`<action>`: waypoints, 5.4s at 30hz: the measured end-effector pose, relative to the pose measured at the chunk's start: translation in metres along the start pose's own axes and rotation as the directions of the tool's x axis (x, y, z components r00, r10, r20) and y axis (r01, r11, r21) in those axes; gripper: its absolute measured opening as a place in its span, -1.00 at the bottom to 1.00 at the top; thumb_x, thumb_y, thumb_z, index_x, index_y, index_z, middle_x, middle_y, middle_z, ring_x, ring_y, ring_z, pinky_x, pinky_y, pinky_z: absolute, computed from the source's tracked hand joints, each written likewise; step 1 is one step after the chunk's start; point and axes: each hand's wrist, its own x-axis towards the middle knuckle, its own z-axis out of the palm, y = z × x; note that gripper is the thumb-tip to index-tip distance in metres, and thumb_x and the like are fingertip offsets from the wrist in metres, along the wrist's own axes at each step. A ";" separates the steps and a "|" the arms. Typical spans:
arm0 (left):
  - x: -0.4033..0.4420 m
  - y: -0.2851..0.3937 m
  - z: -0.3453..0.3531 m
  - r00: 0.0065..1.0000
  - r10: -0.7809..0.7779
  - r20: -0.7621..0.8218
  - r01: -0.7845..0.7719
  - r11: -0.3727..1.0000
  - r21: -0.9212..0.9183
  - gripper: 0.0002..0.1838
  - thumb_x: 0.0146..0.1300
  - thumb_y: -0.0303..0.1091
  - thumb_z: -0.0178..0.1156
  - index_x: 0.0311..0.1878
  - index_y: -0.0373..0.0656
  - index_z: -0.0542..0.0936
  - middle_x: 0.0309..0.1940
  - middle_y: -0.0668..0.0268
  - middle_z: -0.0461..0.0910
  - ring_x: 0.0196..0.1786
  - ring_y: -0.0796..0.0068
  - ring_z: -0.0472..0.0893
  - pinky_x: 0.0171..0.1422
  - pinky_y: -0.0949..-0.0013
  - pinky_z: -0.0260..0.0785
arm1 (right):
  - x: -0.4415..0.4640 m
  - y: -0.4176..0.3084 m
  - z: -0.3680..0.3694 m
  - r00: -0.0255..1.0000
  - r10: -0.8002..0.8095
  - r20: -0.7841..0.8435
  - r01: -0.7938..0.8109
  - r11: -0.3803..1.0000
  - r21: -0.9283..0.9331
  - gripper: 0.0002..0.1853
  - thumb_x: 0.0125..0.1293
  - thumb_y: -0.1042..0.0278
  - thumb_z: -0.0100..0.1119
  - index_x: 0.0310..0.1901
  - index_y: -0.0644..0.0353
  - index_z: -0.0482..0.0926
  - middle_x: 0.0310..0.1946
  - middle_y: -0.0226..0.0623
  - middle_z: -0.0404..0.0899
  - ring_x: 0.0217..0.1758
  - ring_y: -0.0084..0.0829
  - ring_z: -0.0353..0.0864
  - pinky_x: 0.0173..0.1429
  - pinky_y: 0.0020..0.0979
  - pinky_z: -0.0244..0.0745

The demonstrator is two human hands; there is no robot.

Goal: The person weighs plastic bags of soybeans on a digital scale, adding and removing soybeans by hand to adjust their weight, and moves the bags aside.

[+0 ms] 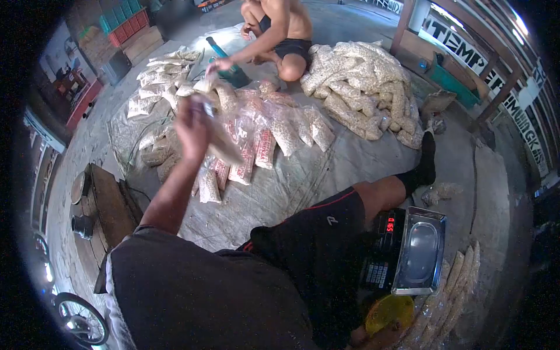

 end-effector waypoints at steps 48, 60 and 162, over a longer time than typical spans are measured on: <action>-0.277 0.362 0.069 0.084 0.896 0.436 0.882 -0.271 0.386 0.09 0.39 0.51 -0.13 0.32 -0.60 0.42 0.23 -0.63 0.30 0.54 -0.55 -0.10 0.51 -0.41 -0.57 | 0.012 -0.069 -0.009 0.954 0.159 -0.253 -0.057 0.928 0.367 -0.55 0.37 0.08 0.28 0.16 0.21 0.59 0.26 0.03 0.53 0.41 0.07 0.40 0.52 0.04 0.26; -0.462 0.179 0.177 -0.931 0.311 -0.193 0.351 0.907 -0.234 -0.32 0.49 0.25 -0.03 0.13 -0.28 0.60 -0.13 -0.10 0.72 0.09 -0.01 0.70 0.24 -0.03 0.48 | 0.154 -0.036 -0.006 0.921 0.273 -0.278 -0.102 0.858 0.504 -0.60 0.48 0.06 0.26 0.10 0.22 0.62 -0.16 -0.37 0.64 -0.05 -0.49 0.62 -0.06 -0.40 0.62; -0.565 0.198 0.177 -0.821 0.452 0.349 0.567 0.718 0.403 -0.55 0.62 0.02 -0.07 0.05 -0.24 0.53 -0.24 0.23 0.67 -0.28 0.44 0.65 -0.15 0.31 0.61 | -0.001 -0.091 0.008 0.856 0.111 0.505 -0.139 0.990 0.018 -0.70 0.29 0.38 0.21 0.01 0.34 0.62 0.01 0.23 0.63 0.14 0.19 0.60 0.23 -0.03 0.48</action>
